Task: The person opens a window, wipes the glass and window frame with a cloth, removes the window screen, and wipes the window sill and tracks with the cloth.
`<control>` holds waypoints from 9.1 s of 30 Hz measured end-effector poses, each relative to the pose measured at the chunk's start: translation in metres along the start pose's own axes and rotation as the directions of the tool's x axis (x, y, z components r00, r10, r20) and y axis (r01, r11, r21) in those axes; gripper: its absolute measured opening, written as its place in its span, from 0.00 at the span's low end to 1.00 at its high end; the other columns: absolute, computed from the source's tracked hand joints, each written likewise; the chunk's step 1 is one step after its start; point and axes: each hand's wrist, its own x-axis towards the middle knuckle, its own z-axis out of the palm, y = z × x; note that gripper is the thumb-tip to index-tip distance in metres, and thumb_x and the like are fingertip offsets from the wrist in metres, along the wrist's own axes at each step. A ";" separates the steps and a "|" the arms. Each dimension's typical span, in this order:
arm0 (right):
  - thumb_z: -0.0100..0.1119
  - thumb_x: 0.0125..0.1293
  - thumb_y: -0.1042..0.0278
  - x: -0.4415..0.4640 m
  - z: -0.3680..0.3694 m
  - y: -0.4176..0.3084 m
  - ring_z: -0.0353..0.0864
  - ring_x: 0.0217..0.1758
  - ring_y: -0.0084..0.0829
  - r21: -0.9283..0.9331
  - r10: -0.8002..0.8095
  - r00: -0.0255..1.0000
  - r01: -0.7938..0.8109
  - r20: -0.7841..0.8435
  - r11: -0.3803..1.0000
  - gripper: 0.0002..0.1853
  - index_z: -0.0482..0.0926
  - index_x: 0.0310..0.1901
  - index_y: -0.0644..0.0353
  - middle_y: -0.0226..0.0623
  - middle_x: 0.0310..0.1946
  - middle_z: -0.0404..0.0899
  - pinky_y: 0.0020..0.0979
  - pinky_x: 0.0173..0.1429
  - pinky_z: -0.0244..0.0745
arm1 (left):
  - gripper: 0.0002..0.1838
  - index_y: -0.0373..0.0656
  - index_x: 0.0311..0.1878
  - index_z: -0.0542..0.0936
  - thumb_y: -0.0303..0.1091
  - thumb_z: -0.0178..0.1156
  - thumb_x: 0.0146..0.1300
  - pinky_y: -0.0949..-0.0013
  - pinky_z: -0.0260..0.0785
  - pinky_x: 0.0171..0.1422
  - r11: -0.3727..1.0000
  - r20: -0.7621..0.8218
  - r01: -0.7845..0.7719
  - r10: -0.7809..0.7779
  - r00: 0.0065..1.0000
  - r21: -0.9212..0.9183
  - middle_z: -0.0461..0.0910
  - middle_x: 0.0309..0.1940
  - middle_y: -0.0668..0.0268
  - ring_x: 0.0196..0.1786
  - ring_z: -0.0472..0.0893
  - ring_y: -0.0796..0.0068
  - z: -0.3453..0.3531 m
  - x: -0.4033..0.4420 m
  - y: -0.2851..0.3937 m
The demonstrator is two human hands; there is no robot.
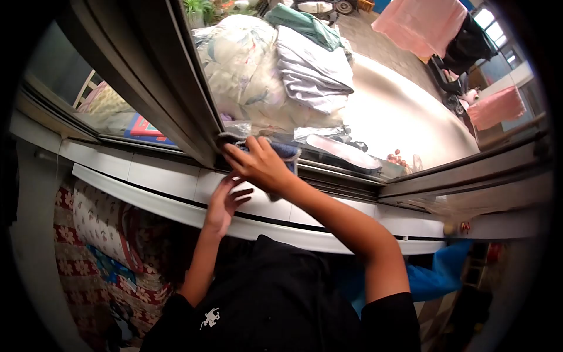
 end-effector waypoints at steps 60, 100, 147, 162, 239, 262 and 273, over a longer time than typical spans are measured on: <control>0.55 0.71 0.62 -0.168 -0.091 -0.064 0.67 0.62 0.47 0.238 0.984 0.167 -0.960 0.060 0.148 0.21 0.71 0.62 0.61 0.46 0.59 0.71 0.41 0.67 0.62 | 0.28 0.40 0.58 0.76 0.56 0.41 0.78 0.74 0.72 0.53 0.933 0.306 0.242 -0.320 0.896 0.267 0.81 0.49 0.63 0.47 0.80 0.78 0.139 0.041 -0.152; 0.45 0.71 0.67 -0.294 -0.069 -0.004 0.76 0.60 0.49 0.035 0.995 0.026 -0.999 0.096 0.023 0.20 0.71 0.62 0.60 0.41 0.66 0.69 0.43 0.58 0.75 | 0.22 0.31 0.65 0.69 0.28 0.48 0.69 0.65 0.60 0.72 0.676 0.602 -0.412 -0.059 0.796 0.611 0.70 0.62 0.50 0.66 0.70 0.56 0.195 0.058 -0.227; 0.53 0.69 0.67 -0.037 0.079 -0.094 0.83 0.36 0.52 0.215 0.957 0.262 -0.949 0.127 0.231 0.09 0.75 0.45 0.63 0.46 0.53 0.76 0.44 0.34 0.81 | 0.10 0.43 0.43 0.84 0.30 0.72 0.59 0.77 0.57 0.23 0.341 0.047 -0.317 0.611 0.790 0.885 0.66 0.12 0.74 0.17 0.63 0.88 -0.055 0.045 0.002; 0.57 0.65 0.66 -0.054 0.071 -0.080 0.82 0.35 0.45 0.274 0.889 0.421 -0.890 0.180 0.366 0.06 0.75 0.40 0.58 0.40 0.43 0.76 0.43 0.33 0.79 | 0.12 0.39 0.47 0.83 0.34 0.67 0.63 0.69 0.62 0.28 -0.009 -0.047 0.073 0.688 0.724 0.997 0.67 0.14 0.71 0.19 0.66 0.79 -0.212 0.055 0.113; 0.42 0.69 0.53 -0.225 -0.056 -0.111 0.79 0.58 0.49 0.863 0.841 -0.342 0.439 0.420 -0.252 0.30 0.71 0.63 0.69 0.52 0.58 0.77 0.48 0.65 0.73 | 0.09 0.43 0.54 0.75 0.33 0.52 0.76 0.74 0.71 0.57 0.868 0.658 0.259 -0.491 0.570 0.423 0.78 0.46 0.72 0.50 0.77 0.85 0.044 0.018 -0.082; 0.47 0.77 0.72 -0.142 -0.127 -0.087 0.77 0.52 0.23 0.978 0.991 0.010 -0.165 0.132 -0.128 0.11 0.78 0.51 0.65 0.31 0.47 0.79 0.30 0.62 0.70 | 0.12 0.36 0.53 0.80 0.31 0.51 0.75 0.68 0.67 0.61 0.813 0.645 -0.481 0.178 0.743 0.329 0.79 0.52 0.59 0.54 0.76 0.72 0.059 0.033 0.034; 0.66 0.61 0.81 -0.087 -0.118 -0.082 0.77 0.56 0.24 0.920 0.989 -0.005 -0.365 0.150 -0.142 0.28 0.68 0.62 0.60 0.32 0.51 0.77 0.29 0.62 0.71 | 0.14 0.39 0.55 0.72 0.38 0.44 0.80 0.77 0.73 0.50 0.990 0.722 -0.088 -0.020 0.692 0.111 0.78 0.41 0.71 0.43 0.78 0.86 0.122 0.034 0.058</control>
